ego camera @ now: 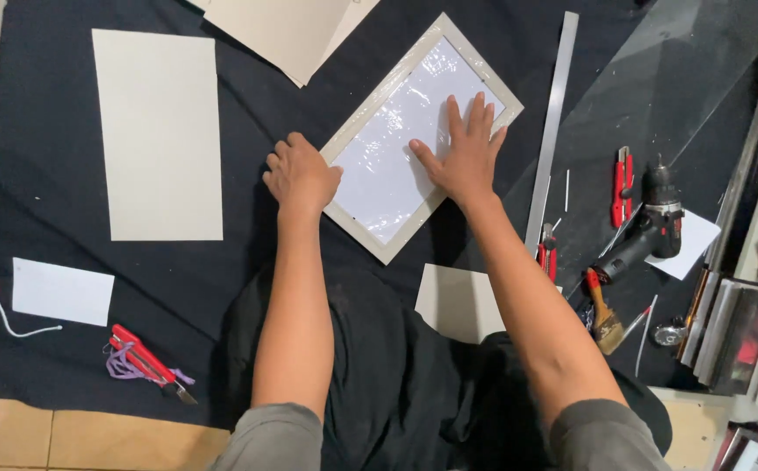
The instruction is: The person is preparing and assembling a picture frame, including cleaning the glass, inserting paper, and cutting a backing board to size using a utility knife and ruler.
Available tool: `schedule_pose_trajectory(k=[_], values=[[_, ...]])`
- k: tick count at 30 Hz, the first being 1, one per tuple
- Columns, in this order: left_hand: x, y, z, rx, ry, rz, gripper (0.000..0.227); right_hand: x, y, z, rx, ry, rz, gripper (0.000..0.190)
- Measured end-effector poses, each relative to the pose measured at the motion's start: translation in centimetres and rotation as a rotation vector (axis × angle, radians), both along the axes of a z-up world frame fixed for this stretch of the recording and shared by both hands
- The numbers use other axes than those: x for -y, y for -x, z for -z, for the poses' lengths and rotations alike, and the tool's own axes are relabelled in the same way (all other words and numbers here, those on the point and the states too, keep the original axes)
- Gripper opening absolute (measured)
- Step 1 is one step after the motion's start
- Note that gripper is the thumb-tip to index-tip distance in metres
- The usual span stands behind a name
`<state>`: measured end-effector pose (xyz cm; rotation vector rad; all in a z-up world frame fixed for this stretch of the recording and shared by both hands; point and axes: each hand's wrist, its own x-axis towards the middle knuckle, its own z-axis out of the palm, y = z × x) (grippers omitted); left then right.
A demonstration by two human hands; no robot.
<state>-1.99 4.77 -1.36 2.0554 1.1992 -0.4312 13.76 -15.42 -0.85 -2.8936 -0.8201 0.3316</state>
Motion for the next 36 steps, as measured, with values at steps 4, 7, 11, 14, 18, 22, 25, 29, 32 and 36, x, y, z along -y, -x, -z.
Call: schedule_pose_trajectory(k=[4,7,11,14,18,22,25,29,32,36], values=[[0.0,-0.4,-0.1,-0.066,0.011,0.018,0.075,0.3,-0.7,-0.2,-0.037,0.051,-0.011,0.095],[0.1,-0.5,-0.6,-0.078,0.008,0.006,0.069,0.1,-0.5,-1.1,-0.086,0.053,0.0,0.096],[0.1,-0.5,-0.6,-0.075,0.005,-0.003,0.067,0.0,-0.4,-1.3,-0.094,0.039,-0.001,0.096],[0.3,-0.4,-0.4,-0.056,0.015,-0.005,0.067,0.0,-0.4,-1.3,-0.091,0.035,0.001,0.098],[0.3,-0.5,0.0,-0.045,0.014,-0.013,0.075,-0.6,0.2,-2.3,-0.099,0.047,-0.021,0.09],[0.7,-0.8,-3.4,0.05,0.011,-0.146,0.075,-2.9,-0.7,-0.8,-0.038,-0.111,-0.007,0.08],[1.2,-1.3,-3.9,0.313,0.042,-0.319,0.056,-7.0,-1.5,0.4,-0.045,-0.486,0.061,0.049],[0.8,-1.8,-2.5,0.754,0.246,-0.761,0.05,-14.3,0.5,-0.1,-0.132,-0.534,-0.067,0.049],[-0.1,-1.3,-3.3,0.96,0.322,-1.018,0.051,-18.3,1.8,1.4,0.053,-0.454,-0.417,0.061],[-0.6,-0.9,-4.2,1.082,0.419,-1.207,0.052,-20.8,2.4,3.9,0.237,-0.28,-0.489,0.071]])
